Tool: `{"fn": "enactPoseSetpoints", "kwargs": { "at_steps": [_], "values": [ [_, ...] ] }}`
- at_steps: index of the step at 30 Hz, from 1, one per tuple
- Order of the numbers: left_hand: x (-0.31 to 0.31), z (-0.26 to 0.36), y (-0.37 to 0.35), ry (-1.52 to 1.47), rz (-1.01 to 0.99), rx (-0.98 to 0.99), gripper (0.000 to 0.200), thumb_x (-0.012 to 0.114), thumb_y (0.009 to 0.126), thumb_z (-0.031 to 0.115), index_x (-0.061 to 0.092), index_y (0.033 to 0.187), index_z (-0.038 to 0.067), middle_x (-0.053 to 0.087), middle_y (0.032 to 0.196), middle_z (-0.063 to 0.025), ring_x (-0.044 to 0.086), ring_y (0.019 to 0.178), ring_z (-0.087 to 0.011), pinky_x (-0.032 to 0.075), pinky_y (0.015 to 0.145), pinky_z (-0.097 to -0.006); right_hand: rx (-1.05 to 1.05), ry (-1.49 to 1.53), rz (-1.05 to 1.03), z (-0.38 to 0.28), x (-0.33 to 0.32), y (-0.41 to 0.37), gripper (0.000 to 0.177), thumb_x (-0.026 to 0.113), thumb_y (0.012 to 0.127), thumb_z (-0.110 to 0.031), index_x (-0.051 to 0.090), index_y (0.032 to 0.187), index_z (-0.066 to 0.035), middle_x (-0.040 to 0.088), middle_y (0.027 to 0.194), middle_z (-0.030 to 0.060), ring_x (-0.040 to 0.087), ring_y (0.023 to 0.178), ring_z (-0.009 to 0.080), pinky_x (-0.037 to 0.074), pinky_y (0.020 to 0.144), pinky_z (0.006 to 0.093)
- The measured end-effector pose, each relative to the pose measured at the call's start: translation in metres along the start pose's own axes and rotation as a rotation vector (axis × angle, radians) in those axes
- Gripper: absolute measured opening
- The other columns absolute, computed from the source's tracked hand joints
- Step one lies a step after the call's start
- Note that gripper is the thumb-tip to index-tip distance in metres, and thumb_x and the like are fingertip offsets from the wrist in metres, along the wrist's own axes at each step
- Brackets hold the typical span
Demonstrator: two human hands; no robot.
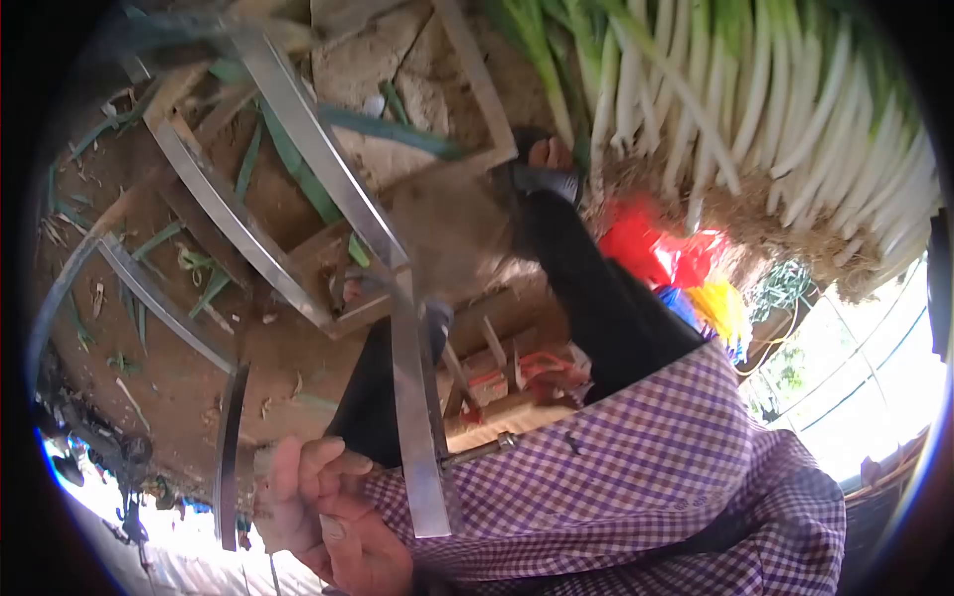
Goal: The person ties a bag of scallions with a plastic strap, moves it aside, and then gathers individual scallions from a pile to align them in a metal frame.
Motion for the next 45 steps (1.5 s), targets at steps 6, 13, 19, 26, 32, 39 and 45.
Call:
{"fn": "enactPoseSetpoints", "kwargs": {
  "at_steps": [6, 13, 19, 26, 32, 39, 45],
  "values": [
    [-0.014, 0.033, -0.004, -0.137, 0.075, 0.290, 0.059, 0.052, 0.101, 0.027, 0.039, 0.145, -0.009, 0.060, 0.126, -0.0233, 0.058, 0.112, -0.0314, 0.045, 0.101, -0.0406, 0.057, 0.438, -0.533, 0.034, -0.055, 0.000, 0.024, 0.065, 0.088, -0.026, 0.070, 0.098, -0.005, 0.071, 0.095, 0.0154, 0.068, 0.091, 0.0366, 0.054, 0.085, 0.0471],
    [-0.004, 0.034, -0.035, -0.263, 0.007, 0.586, 0.061, 0.051, 0.101, 0.030, 0.038, 0.146, -0.010, 0.060, 0.127, -0.0227, 0.059, 0.110, -0.0304, 0.046, 0.099, -0.0397, 0.233, 0.718, -1.042, 0.143, -0.179, -0.104, 0.026, 0.066, 0.088, -0.028, 0.071, 0.098, -0.005, 0.072, 0.096, 0.0163, 0.068, 0.091, 0.0368, 0.054, 0.086, 0.0466],
    [0.004, 0.014, -0.089, -0.280, 0.093, 0.734, 0.053, 0.049, 0.101, 0.021, 0.042, 0.145, -0.007, 0.060, 0.125, -0.0164, 0.057, 0.099, -0.0190, 0.045, 0.088, -0.0324, 0.360, 0.842, -0.972, 0.201, -0.211, -0.180, 0.027, 0.066, 0.088, -0.030, 0.072, 0.098, -0.005, 0.072, 0.097, 0.0170, 0.068, 0.091, 0.0370, 0.053, 0.087, 0.0462],
    [0.014, -0.007, -0.106, -0.076, 0.161, 0.794, 0.042, 0.053, 0.102, 0.020, 0.054, 0.138, -0.002, 0.063, 0.126, -0.0116, 0.058, 0.107, -0.0204, 0.044, 0.092, -0.0332, 0.751, 1.021, -0.888, 0.240, -0.235, -0.282, 0.038, 0.073, 0.088, -0.029, 0.073, 0.110, 0.002, 0.074, 0.106, 0.0171, 0.069, 0.102, 0.0279, 0.053, 0.093, 0.0393],
    [0.011, -0.020, -0.113, 0.055, 0.197, 0.826, 0.043, 0.055, 0.102, 0.020, 0.054, 0.138, -0.002, 0.062, 0.124, -0.0122, 0.058, 0.103, -0.0208, 0.046, 0.091, -0.0328, 1.299, 1.060, -0.813, 0.245, -0.202, -0.354, 0.071, 0.075, 0.085, -0.045, 0.055, 0.139, -0.004, 0.057, 0.139, 0.0182, 0.056, 0.126, 0.0324, 0.040, 0.109, 0.0439],
    [0.027, -0.029, -0.162, 0.307, -0.082, 0.938, 0.043, 0.050, 0.104, 0.025, 0.051, 0.142, 0.006, 0.048, 0.148, -0.0172, 0.048, 0.135, -0.0329, 0.039, 0.113, -0.0485, 1.426, 1.027, -0.777, 0.255, -0.185, -0.377, 0.065, 0.074, 0.086, -0.041, 0.057, 0.135, -0.003, 0.060, 0.131, 0.0167, 0.058, 0.117, 0.0302, 0.043, 0.102, 0.0421],
    [-0.008, -0.034, -0.133, 0.003, 0.090, 0.829, 0.044, 0.057, 0.101, 0.020, 0.051, 0.139, -0.002, 0.062, 0.124, -0.0115, 0.058, 0.100, -0.0198, 0.046, 0.090, -0.0327, 1.445, 0.983, -0.766, 0.260, -0.180, -0.388, 0.059, 0.074, 0.087, -0.038, 0.059, 0.131, -0.001, 0.062, 0.124, 0.0154, 0.059, 0.110, 0.0283, 0.045, 0.096, 0.0406]
  ]
}}
Point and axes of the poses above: each hand's wrist, its own y-axis towards the middle knuckle, its own x-axis out of the palm, z = x × y, the point moved 8 cm from there along y, towards the middle knuckle
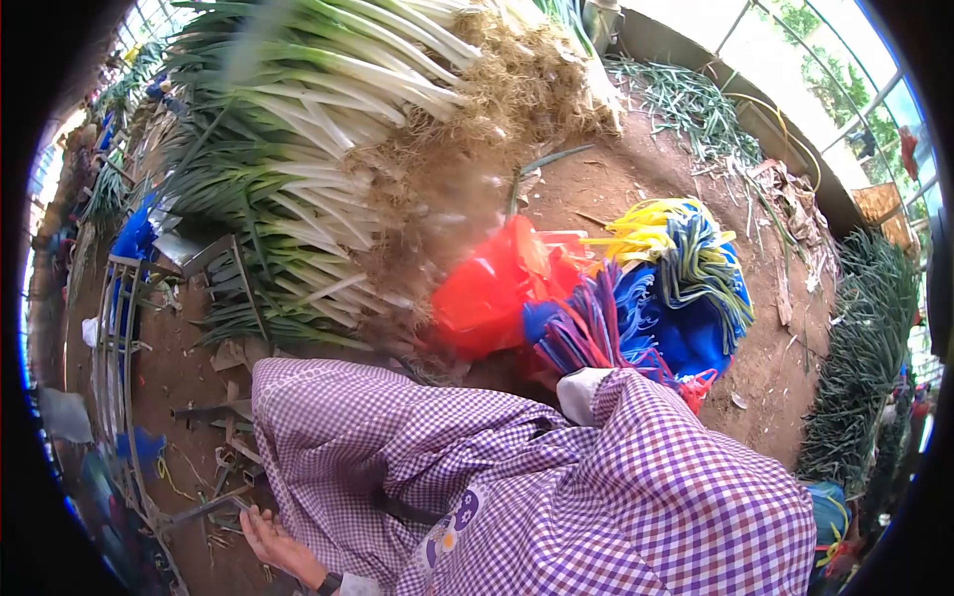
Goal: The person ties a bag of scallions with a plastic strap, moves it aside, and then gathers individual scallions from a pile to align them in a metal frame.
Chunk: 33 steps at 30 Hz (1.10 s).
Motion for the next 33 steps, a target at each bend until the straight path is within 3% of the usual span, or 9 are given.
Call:
{"fn": "enactPoseSetpoints", "kwargs": {
  "at_steps": [16, 22, 26, 28, 30, 32, 33],
  "values": [
    [-0.013, 0.014, -0.004, -0.076, 0.060, -0.024, 0.042, 0.055, 0.102, 0.016, 0.050, 0.140, -0.001, 0.061, 0.124, -0.0087, 0.057, 0.097, -0.0157, 0.046, 0.088, -0.0317, -0.076, -0.093, 0.035, 0.001, -0.025, 0.012, 0.045, 0.072, 0.089, -0.029, 0.065, 0.121, 0.001, 0.067, 0.106, 0.0118, 0.064, 0.091, 0.0232, 0.050, 0.079, 0.0365],
    [0.002, 0.050, -0.005, 0.002, 0.014, 0.018, 0.047, 0.058, 0.100, 0.019, 0.048, 0.141, -0.002, 0.061, 0.124, -0.0083, 0.058, 0.101, -0.0172, 0.046, 0.091, -0.0327, -0.210, -0.077, -0.032, -0.038, -0.027, 0.014, 0.040, 0.071, 0.090, -0.026, 0.067, 0.117, 0.002, 0.069, 0.099, 0.0105, 0.066, 0.084, 0.0213, 0.052, 0.073, 0.0350],
    [0.013, 0.054, 0.020, 0.029, -0.025, 0.058, 0.044, 0.062, 0.096, 0.016, 0.055, 0.135, -0.004, 0.063, 0.120, -0.0127, 0.061, 0.100, -0.0197, 0.050, 0.089, -0.0325, -0.466, 0.082, -0.161, -0.127, -0.021, 0.002, 0.036, 0.070, 0.090, -0.024, 0.068, 0.115, 0.003, 0.071, 0.094, 0.0097, 0.067, 0.079, 0.0200, 0.053, 0.069, 0.0339],
    [0.019, 0.058, 0.034, 0.061, -0.103, 0.102, 0.041, 0.063, 0.095, 0.013, 0.058, 0.131, -0.004, 0.065, 0.115, -0.0130, 0.062, 0.099, -0.0198, 0.051, 0.088, -0.0321, -0.632, 0.232, -0.266, -0.218, -0.021, -0.038, 0.035, 0.070, 0.091, -0.023, 0.069, 0.113, 0.003, 0.071, 0.092, 0.0092, 0.067, 0.077, 0.0194, 0.053, 0.066, 0.0334],
    [0.021, 0.060, 0.048, 0.132, -0.171, 0.122, 0.039, 0.064, 0.093, 0.011, 0.060, 0.129, -0.004, 0.066, 0.112, -0.0125, 0.063, 0.098, -0.0196, 0.052, 0.088, -0.0320, -0.777, 0.403, -0.400, -0.324, -0.027, -0.103, 0.025, 0.071, 0.088, -0.022, 0.072, 0.101, 0.000, 0.072, 0.089, 0.0065, 0.070, 0.080, 0.0169, 0.056, 0.070, 0.0325],
    [0.025, 0.059, 0.063, 0.234, -0.233, 0.117, 0.038, 0.066, 0.092, 0.009, 0.060, 0.127, -0.004, 0.068, 0.108, -0.0113, 0.064, 0.097, -0.0191, 0.052, 0.088, -0.0321, -1.097, 0.389, -0.488, -0.429, -0.035, -0.170, 0.031, 0.071, 0.087, -0.025, 0.073, 0.102, 0.001, 0.070, 0.083, 0.0055, 0.064, 0.074, 0.0148, 0.051, 0.065, 0.0301],
    [0.023, 0.056, 0.072, 0.286, -0.224, 0.119, 0.039, 0.067, 0.090, 0.007, 0.061, 0.127, -0.004, 0.068, 0.107, -0.0106, 0.064, 0.097, -0.0185, 0.052, 0.088, -0.0322, -1.205, 0.264, -0.419, -0.476, -0.039, -0.186, 0.031, 0.070, 0.087, -0.026, 0.074, 0.103, 0.001, 0.070, 0.084, 0.0051, 0.064, 0.076, 0.0136, 0.051, 0.066, 0.0295]
  ]
}}
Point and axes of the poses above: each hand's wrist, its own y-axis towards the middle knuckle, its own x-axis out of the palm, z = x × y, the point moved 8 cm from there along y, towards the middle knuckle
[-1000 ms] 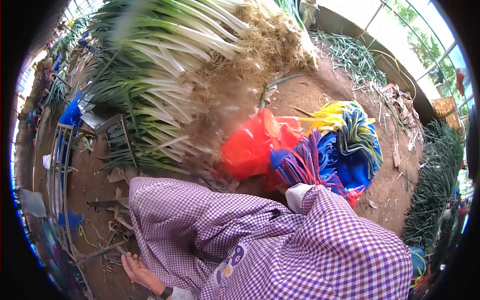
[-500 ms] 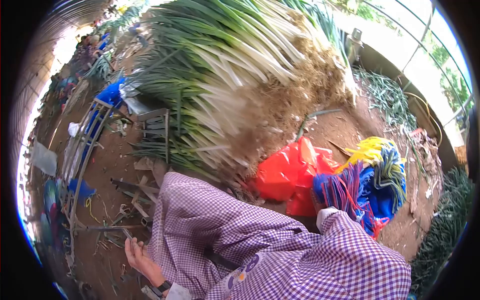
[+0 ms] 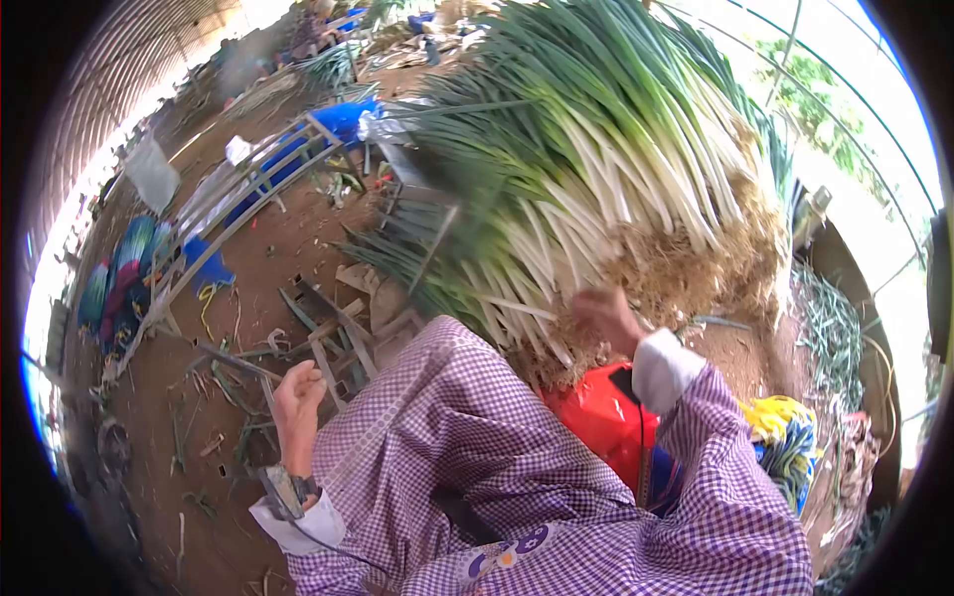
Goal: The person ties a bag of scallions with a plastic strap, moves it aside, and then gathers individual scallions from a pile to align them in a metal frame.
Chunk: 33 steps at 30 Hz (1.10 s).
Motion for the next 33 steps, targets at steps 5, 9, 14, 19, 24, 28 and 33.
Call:
{"fn": "enactPoseSetpoints", "kwargs": {
  "at_steps": [5, 9, 14, 19, 24, 28, 33],
  "values": [
    [-0.010, -0.017, 0.017, 0.053, -0.029, 0.041, 0.041, 0.067, 0.087, 0.006, 0.061, 0.126, -0.004, 0.069, 0.105, -0.0098, 0.064, 0.095, -0.0184, 0.052, 0.087, -0.0326, -0.286, -0.323, 0.065, -0.107, 0.030, 0.138, 0.026, 0.075, 0.082, -0.017, 0.074, 0.101, 0.000, 0.074, 0.090, 0.0056, 0.066, 0.077, 0.0118, 0.054, 0.070, 0.0274],
    [-0.045, 0.010, -0.032, 0.007, -0.005, -0.046, 0.040, 0.065, 0.086, 0.003, 0.061, 0.126, -0.003, 0.068, 0.108, -0.0105, 0.064, 0.094, -0.0178, 0.052, 0.085, -0.0326, -0.216, -0.421, -0.004, -0.163, 0.012, 0.195, 0.023, 0.078, 0.080, -0.008, 0.074, 0.101, 0.000, 0.074, 0.087, 0.0077, 0.069, 0.075, 0.0148, 0.057, 0.070, 0.0300],
    [-0.110, -0.003, -0.097, 0.055, 0.097, -0.163, 0.042, 0.067, 0.082, -0.001, 0.063, 0.124, -0.002, 0.069, 0.105, -0.0105, 0.065, 0.092, -0.0173, 0.053, 0.082, -0.0315, -0.687, -0.915, 0.253, -0.229, -0.191, 0.311, 0.013, 0.075, 0.081, -0.015, 0.075, 0.088, -0.004, 0.072, 0.076, 0.0109, 0.069, 0.069, 0.0170, 0.055, 0.064, 0.0315],
    [-0.148, 0.002, -0.145, 0.335, 0.022, -0.249, 0.042, 0.062, 0.098, 0.019, 0.058, 0.135, 0.000, 0.066, 0.120, -0.0130, 0.063, 0.107, -0.0255, 0.049, 0.093, -0.0372, -0.474, -1.295, 0.905, -0.413, -0.344, 0.237, 0.022, 0.069, 0.082, -0.027, 0.076, 0.091, -0.008, 0.073, 0.078, 0.0136, 0.069, 0.076, 0.0250, 0.050, 0.067, 0.0408],
    [-0.138, 0.028, -0.142, 0.272, -0.024, -0.327, 0.038, 0.064, 0.096, 0.012, 0.061, 0.132, 0.003, 0.067, 0.118, -0.0115, 0.064, 0.104, -0.0236, 0.051, 0.090, -0.0358, -0.920, -0.693, 0.891, -0.510, -0.289, 0.267, 0.032, 0.069, 0.089, -0.036, 0.074, 0.099, -0.006, 0.071, 0.079, 0.0116, 0.068, 0.075, 0.0214, 0.051, 0.069, 0.0383],
    [-0.130, 0.017, -0.114, 0.320, -0.128, -0.159, 0.041, 0.064, 0.096, 0.016, 0.059, 0.134, 0.001, 0.065, 0.121, -0.0116, 0.063, 0.105, -0.0253, 0.050, 0.093, -0.0372, -0.965, -0.744, 0.895, -0.521, -0.099, 0.354, 0.036, 0.068, 0.088, -0.036, 0.070, 0.114, -0.011, 0.073, 0.088, 0.0126, 0.070, 0.083, 0.0305, 0.053, 0.078, 0.0390],
    [-0.086, 0.051, -0.061, 0.187, -0.057, -0.007, 0.041, 0.069, 0.080, -0.002, 0.063, 0.121, -0.003, 0.069, 0.104, -0.0130, 0.068, 0.087, -0.0198, 0.053, 0.079, -0.0313, -1.182, -1.474, 0.361, -0.401, 0.204, 0.331, 0.023, 0.064, 0.087, -0.023, 0.073, 0.107, -0.024, 0.072, 0.097, 0.0094, 0.070, 0.089, 0.0282, 0.059, 0.068, 0.0422]
  ]
}}
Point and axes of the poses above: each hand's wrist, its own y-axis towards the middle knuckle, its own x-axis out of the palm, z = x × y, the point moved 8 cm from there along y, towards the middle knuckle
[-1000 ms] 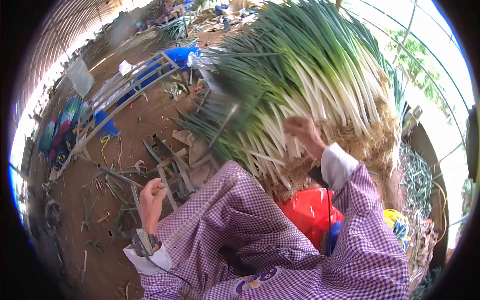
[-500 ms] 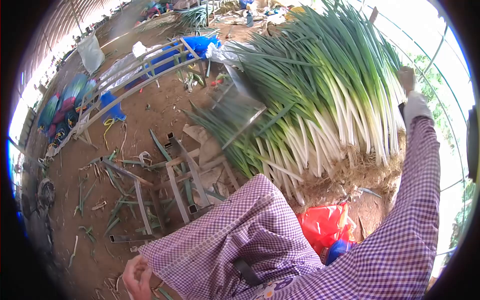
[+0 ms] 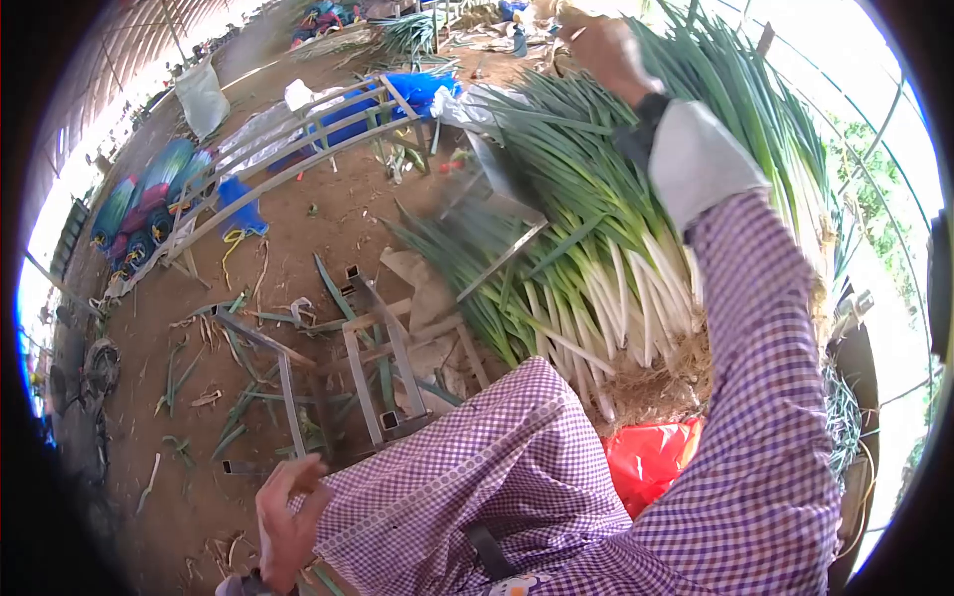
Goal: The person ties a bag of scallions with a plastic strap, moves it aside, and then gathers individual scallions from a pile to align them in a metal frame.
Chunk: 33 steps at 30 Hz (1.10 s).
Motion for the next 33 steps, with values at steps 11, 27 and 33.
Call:
{"fn": "enactPoseSetpoints", "kwargs": {
  "at_steps": [11, 27, 33],
  "values": [
    [0.104, -0.081, 0.141, -0.326, 0.008, -0.094, 0.039, 0.072, 0.083, 0.002, 0.064, 0.121, -0.002, 0.070, 0.101, -0.0111, 0.067, 0.086, -0.0192, 0.054, 0.078, -0.0321, 0.342, 0.488, -0.610, -0.134, 0.223, -0.093, 0.038, 0.072, 0.078, -0.038, 0.072, 0.095, -0.004, 0.071, 0.099, 0.0227, 0.068, 0.098, 0.0405, 0.053, 0.084, 0.0471],
    [0.115, -0.084, 0.160, -0.185, -0.128, -0.049, 0.044, 0.074, 0.079, -0.002, 0.064, 0.121, -0.002, 0.069, 0.102, -0.0140, 0.068, 0.086, -0.0230, 0.055, 0.077, -0.0326, 0.269, 0.174, -0.452, -0.167, 0.333, -0.122, 0.014, 0.060, 0.084, -0.013, 0.068, 0.092, -0.004, 0.071, 0.096, 0.0212, 0.068, 0.095, 0.0420, 0.053, 0.079, 0.0507],
    [0.113, -0.074, 0.154, -0.207, -0.114, -0.007, 0.042, 0.074, 0.080, -0.002, 0.064, 0.121, -0.003, 0.067, 0.099, -0.0151, 0.068, 0.085, -0.0245, 0.054, 0.075, -0.0335, 0.228, 0.133, -0.396, -0.166, 0.302, -0.127, 0.013, 0.056, 0.085, -0.009, 0.068, 0.085, -0.003, 0.070, 0.087, 0.0219, 0.068, 0.085, 0.0439, 0.053, 0.073, 0.0527]
  ]
}}
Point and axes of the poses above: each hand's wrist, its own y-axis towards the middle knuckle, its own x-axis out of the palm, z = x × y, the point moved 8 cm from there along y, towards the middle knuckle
